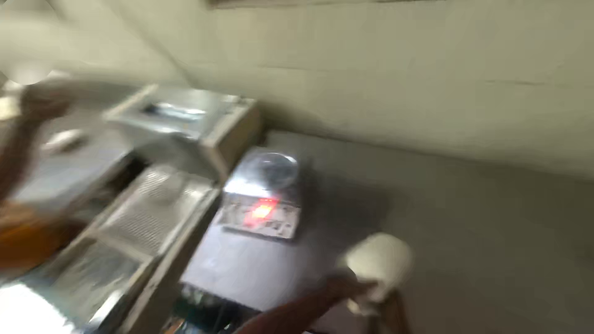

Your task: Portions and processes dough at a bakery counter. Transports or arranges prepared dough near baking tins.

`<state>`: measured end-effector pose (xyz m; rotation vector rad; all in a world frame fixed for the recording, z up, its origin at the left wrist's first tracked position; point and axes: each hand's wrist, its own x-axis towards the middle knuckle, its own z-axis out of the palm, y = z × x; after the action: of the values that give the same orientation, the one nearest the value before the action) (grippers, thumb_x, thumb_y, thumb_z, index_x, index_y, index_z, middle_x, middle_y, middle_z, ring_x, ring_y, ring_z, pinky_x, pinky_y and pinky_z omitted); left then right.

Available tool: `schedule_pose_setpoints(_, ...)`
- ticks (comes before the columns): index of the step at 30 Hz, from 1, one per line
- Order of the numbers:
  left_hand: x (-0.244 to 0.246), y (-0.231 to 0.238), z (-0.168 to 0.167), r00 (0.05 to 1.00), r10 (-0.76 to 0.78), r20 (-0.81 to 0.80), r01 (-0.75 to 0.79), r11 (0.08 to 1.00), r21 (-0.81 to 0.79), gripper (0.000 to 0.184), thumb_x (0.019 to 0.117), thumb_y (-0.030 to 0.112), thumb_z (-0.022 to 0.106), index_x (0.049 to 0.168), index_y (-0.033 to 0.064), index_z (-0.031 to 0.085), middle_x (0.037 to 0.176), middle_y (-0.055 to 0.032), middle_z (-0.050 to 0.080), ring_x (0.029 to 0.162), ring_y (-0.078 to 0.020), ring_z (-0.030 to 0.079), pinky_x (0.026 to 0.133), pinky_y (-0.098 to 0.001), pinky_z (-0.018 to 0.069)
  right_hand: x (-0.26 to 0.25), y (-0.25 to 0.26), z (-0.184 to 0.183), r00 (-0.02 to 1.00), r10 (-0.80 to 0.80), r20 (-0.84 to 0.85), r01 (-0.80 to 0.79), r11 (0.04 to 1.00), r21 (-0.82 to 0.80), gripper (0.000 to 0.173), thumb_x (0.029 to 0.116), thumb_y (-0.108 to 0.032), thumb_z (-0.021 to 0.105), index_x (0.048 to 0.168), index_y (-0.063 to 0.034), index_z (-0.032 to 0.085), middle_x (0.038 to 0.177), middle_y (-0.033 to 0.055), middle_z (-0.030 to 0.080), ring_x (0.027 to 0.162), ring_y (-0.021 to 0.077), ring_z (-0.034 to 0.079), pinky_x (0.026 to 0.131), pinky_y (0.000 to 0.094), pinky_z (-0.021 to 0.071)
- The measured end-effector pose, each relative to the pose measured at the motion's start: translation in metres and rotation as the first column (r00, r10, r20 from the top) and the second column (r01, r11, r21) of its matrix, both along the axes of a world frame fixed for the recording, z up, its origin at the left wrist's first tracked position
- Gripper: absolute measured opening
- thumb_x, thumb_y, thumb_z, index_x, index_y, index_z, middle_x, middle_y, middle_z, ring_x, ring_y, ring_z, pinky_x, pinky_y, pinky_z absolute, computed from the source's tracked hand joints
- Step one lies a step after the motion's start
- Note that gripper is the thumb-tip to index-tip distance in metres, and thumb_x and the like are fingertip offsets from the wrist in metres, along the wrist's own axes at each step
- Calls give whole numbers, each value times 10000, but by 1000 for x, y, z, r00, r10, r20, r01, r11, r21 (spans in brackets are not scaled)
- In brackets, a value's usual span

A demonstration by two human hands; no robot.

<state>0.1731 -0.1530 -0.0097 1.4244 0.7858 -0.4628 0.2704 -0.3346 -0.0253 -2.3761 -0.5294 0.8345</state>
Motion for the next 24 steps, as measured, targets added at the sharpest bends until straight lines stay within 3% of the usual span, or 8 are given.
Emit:
schedule_pose_setpoints(3, 43, 55, 37, 986, -163, -37, 166, 943, 288, 655, 935, 483, 712, 1370, 11, 585, 1297, -220, 646, 1211, -335, 624, 1064, -524, 477, -34, 32, 8, 988, 150, -22, -152, 974, -169, 619, 937, -300, 705, 1477, -62, 521, 1288, 240, 657, 1188, 403, 638, 1033, 569, 489)
schedule_pose_setpoints(7, 44, 123, 13, 875, -467, -126, 434, 643, 631, 870, 759, 318, 903, 1486, 68, 497, 1428, -230, 550, 1341, -405, 505, 1109, -598, 405, -17, 33, 67, 918, 392, -59, -396, 895, -207, 663, 983, -344, 632, 1576, -155, 403, 1319, 223, 647, 1215, 407, 624, 1034, 591, 474)
schedule_pose_setpoints(10, 19, 99, -12, 922, -386, -9, 309, 724, 617, 773, 785, 260, 881, 1441, 40, 535, 1402, -217, 576, 1287, -374, 564, 1095, -573, 443, 18, 64, 116, 942, 309, 135, -285, 943, -173, 551, 1011, -293, 619, 1511, -105, 485, 1189, 238, 691, 1109, 421, 664, 966, 597, 507)
schedule_pose_setpoints(14, -47, 68, -27, 964, -233, 129, 165, 903, 397, 635, 826, 231, 821, 1363, -13, 587, 1254, -199, 668, 1177, -271, 644, 1065, -445, 489, -10, 130, 28, 904, 326, 276, -293, 944, -155, 452, 937, -129, 675, 1381, -102, 591, 1093, 196, 709, 956, 403, 693, 793, 583, 550)
schedule_pose_setpoints(17, -100, 73, -34, 959, 157, 238, -190, 974, 121, 636, 806, 152, 826, 1343, -51, 550, 1216, -149, 668, 1107, -149, 656, 992, -314, 540, -22, 164, 9, 904, 390, 174, -368, 918, -149, 506, 983, -232, 641, 1471, -152, 533, 1125, 202, 709, 997, 413, 685, 820, 600, 541)
schedule_pose_setpoints(19, -116, 82, -33, 967, 159, 199, -202, 955, 218, 720, 811, 253, 828, 1395, -32, 517, 1250, -155, 657, 1146, -172, 644, 1019, -337, 524, -24, 169, 6, 923, 355, 149, -337, 932, -135, 499, 1004, -302, 617, 1469, -138, 540, 1155, 203, 706, 1038, 408, 680, 859, 606, 532)
schedule_pose_setpoints(22, -110, 90, -14, 991, -96, -90, 130, 802, 584, 799, 846, 571, 747, 1431, 65, 547, 1288, -148, 665, 1194, -283, 643, 1028, -487, 512, -28, 153, 32, 906, 268, 326, -262, 963, -63, 399, 1020, -286, 604, 1376, -105, 618, 1027, 192, 731, 898, 387, 713, 769, 583, 563)
schedule_pose_setpoints(24, -104, 88, -10, 975, -138, -177, 221, 731, 646, 836, 836, 643, 706, 1451, 98, 551, 1406, -160, 581, 1281, -346, 569, 1038, -536, 491, -26, 132, 61, 911, 173, 374, -174, 984, -30, 412, 1017, -269, 626, 1383, -82, 610, 1008, 197, 735, 878, 387, 721, 772, 582, 575)
